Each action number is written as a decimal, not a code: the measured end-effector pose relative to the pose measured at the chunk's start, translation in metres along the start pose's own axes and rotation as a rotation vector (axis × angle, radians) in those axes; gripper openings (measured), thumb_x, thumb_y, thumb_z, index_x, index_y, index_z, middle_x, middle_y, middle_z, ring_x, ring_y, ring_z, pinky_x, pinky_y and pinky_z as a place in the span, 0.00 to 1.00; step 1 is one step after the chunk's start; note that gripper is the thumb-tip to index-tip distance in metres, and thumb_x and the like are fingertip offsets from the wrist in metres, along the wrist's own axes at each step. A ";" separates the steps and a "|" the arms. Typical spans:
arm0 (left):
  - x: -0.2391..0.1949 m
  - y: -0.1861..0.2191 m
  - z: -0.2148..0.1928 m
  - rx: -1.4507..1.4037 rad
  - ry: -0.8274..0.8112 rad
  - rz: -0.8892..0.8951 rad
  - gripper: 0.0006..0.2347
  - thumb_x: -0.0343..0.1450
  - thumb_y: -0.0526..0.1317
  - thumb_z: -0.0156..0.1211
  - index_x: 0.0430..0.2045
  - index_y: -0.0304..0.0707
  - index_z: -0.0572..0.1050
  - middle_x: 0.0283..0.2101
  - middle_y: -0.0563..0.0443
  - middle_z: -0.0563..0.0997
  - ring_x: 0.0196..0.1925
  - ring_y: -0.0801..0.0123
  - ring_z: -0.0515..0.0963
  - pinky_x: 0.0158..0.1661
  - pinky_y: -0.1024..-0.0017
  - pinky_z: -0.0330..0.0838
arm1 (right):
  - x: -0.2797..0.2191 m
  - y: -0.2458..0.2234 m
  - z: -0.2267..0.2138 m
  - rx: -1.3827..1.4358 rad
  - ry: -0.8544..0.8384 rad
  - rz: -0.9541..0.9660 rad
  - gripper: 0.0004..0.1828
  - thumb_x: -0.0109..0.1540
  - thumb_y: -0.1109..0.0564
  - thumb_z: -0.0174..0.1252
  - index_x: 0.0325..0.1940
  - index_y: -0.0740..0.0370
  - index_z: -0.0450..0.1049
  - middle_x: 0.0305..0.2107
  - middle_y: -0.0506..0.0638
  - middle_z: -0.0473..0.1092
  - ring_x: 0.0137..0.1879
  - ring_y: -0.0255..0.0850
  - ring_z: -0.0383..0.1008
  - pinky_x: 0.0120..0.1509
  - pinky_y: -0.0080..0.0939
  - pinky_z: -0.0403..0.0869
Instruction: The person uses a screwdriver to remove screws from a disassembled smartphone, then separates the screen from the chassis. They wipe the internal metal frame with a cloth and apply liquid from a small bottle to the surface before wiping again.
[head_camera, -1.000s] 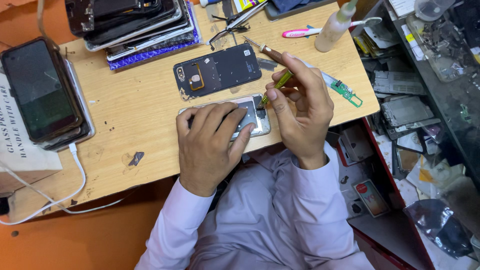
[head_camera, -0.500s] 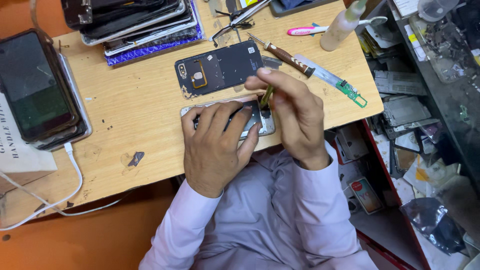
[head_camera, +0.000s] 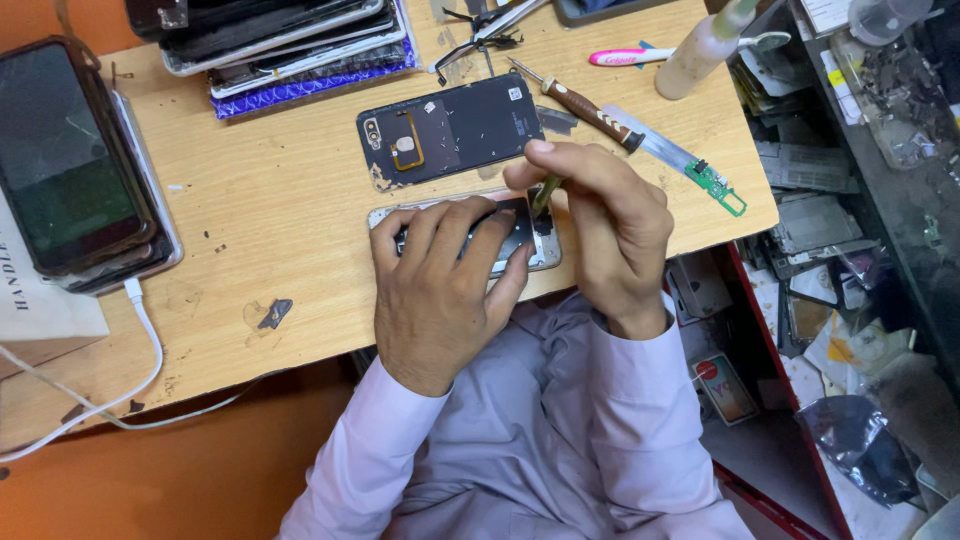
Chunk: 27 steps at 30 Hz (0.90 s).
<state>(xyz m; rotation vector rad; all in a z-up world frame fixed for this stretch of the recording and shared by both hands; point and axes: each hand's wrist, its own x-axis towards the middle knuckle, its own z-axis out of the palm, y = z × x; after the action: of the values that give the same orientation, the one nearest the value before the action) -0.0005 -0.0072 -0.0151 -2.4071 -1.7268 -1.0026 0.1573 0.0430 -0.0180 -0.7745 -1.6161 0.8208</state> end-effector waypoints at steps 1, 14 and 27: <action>0.000 0.000 0.000 0.000 0.004 0.001 0.12 0.70 0.44 0.69 0.43 0.40 0.80 0.50 0.51 0.79 0.54 0.64 0.76 0.57 0.57 0.61 | 0.001 0.000 -0.001 -0.061 0.049 -0.047 0.10 0.74 0.62 0.52 0.59 0.65 0.70 0.46 0.54 0.72 0.50 0.38 0.76 0.57 0.36 0.76; -0.001 -0.001 0.001 0.005 0.010 0.002 0.13 0.70 0.45 0.70 0.44 0.40 0.80 0.51 0.51 0.78 0.55 0.64 0.76 0.58 0.57 0.61 | -0.009 0.015 0.006 -0.010 0.240 0.009 0.13 0.70 0.63 0.62 0.59 0.65 0.72 0.48 0.54 0.64 0.43 0.38 0.71 0.48 0.30 0.74; -0.001 -0.001 -0.001 -0.010 -0.036 0.003 0.24 0.65 0.55 0.74 0.48 0.40 0.78 0.52 0.52 0.77 0.56 0.63 0.75 0.60 0.51 0.59 | -0.008 0.003 0.004 -0.160 0.085 -0.072 0.12 0.71 0.67 0.62 0.59 0.66 0.71 0.48 0.57 0.74 0.48 0.40 0.79 0.52 0.35 0.80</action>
<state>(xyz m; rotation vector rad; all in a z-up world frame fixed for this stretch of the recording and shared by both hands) -0.0025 -0.0078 -0.0148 -2.4486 -1.7323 -0.9763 0.1553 0.0379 -0.0254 -0.8472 -1.6376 0.6054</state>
